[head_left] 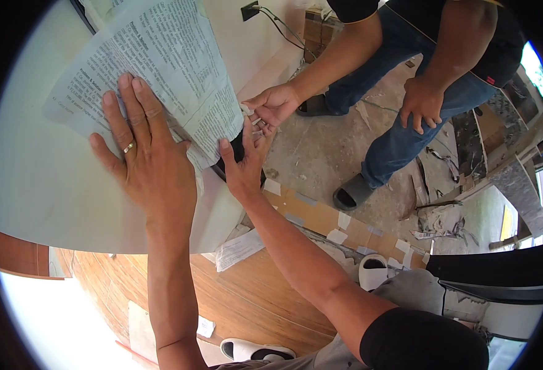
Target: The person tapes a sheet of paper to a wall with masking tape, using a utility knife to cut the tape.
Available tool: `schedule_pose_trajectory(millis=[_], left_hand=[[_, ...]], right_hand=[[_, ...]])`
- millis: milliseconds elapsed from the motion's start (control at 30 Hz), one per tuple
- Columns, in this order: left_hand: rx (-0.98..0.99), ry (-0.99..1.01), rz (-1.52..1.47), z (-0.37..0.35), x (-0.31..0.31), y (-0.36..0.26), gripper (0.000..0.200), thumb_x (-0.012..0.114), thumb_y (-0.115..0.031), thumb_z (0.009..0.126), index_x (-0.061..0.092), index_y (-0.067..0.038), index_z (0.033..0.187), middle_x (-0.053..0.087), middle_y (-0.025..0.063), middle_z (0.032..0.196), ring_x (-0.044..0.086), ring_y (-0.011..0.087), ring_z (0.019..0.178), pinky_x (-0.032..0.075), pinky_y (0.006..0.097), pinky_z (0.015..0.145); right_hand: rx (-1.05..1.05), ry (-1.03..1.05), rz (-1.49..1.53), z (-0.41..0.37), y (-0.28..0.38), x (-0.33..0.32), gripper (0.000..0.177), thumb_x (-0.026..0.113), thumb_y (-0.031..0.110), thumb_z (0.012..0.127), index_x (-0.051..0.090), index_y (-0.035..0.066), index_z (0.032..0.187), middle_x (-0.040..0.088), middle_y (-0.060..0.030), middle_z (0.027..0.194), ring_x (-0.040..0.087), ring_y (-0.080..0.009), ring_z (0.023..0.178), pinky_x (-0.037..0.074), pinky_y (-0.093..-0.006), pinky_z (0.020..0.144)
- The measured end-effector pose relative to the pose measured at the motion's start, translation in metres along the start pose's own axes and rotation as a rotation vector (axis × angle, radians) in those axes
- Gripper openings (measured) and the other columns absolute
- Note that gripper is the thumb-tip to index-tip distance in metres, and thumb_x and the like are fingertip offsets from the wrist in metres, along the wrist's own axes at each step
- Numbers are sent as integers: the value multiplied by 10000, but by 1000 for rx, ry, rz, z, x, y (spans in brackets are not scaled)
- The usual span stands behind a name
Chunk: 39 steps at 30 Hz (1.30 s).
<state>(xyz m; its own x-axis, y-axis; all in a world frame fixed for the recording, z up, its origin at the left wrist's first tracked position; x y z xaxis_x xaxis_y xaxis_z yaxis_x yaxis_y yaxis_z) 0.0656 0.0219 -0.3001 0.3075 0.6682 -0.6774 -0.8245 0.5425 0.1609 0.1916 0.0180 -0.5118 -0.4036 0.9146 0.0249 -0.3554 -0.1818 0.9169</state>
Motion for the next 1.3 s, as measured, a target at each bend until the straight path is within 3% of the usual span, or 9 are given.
schedule_pose_trajectory(millis=[400,467,900,967,1100,1200,1267,1300], left_hand=[[-3,10,9,1,1,0,1002,815,-225,806,268,-74,1632,318,53,1692,192,277,1594,-84,534,1249],[2,0,2,0,0,-1,998,813,-215,808,268,-71,1631,314,54,1694,190,278,1594,-72,536,1250],[1,-3,-1,0,1,0,994,805,-206,812,262,-72,1633,302,57,1699,183,280,1596,-58,539,1252],[36,-25,33,-1,2,-1,1143,866,-232,774,150,-78,1651,223,81,1722,141,312,1600,54,582,1252],[35,-27,20,-1,2,-1,1146,867,-228,772,149,-77,1652,222,81,1722,142,312,1600,56,582,1251],[29,-31,22,-1,1,-1,1136,863,-226,778,151,-74,1651,219,83,1723,142,312,1600,56,582,1250],[38,-35,26,-1,1,-1,1132,858,-236,784,149,-70,1650,217,83,1724,141,314,1600,53,583,1250],[38,-34,27,-1,1,-1,1132,858,-236,784,149,-70,1650,217,83,1724,141,314,1600,53,583,1250]], right_hand=[[-56,-12,4,1,2,2,874,739,456,907,397,-9,1562,459,-142,1071,427,-303,1033,350,-452,972],[-161,-50,-79,1,11,0,872,723,461,914,390,-15,1564,459,-136,1062,426,-303,1031,335,-458,963],[-85,33,-88,-1,8,2,820,633,494,973,379,2,1578,453,-122,1028,425,-292,1018,317,-455,956],[-9,-8,16,0,8,0,726,621,456,997,433,17,1544,451,-119,1023,429,-284,1006,347,-415,944],[3,-23,36,10,14,-9,589,589,403,1031,509,28,1478,461,-122,1022,446,-277,997,371,-390,935],[125,-1,146,20,2,-11,467,562,378,1052,629,25,1351,474,-106,1022,470,-254,985,375,-395,945],[255,-28,434,27,-14,-11,423,553,345,1056,719,-10,1215,533,-110,1074,500,-234,1049,371,-392,997],[255,-27,434,31,-17,-11,423,553,345,1056,719,-10,1215,533,-110,1074,500,-234,1049,371,-392,997]])
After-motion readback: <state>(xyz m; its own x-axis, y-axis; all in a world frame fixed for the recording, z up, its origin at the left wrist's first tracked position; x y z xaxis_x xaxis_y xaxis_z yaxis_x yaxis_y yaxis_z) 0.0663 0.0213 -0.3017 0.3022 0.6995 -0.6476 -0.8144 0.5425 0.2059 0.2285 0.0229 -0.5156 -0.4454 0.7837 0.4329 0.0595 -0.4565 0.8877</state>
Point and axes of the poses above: each hand's wrist, its own z-axis towards the middle knuckle, its own x-axis out of the palm, y = z × x, the point moved 8 cm from there along z, towards the middle knuckle
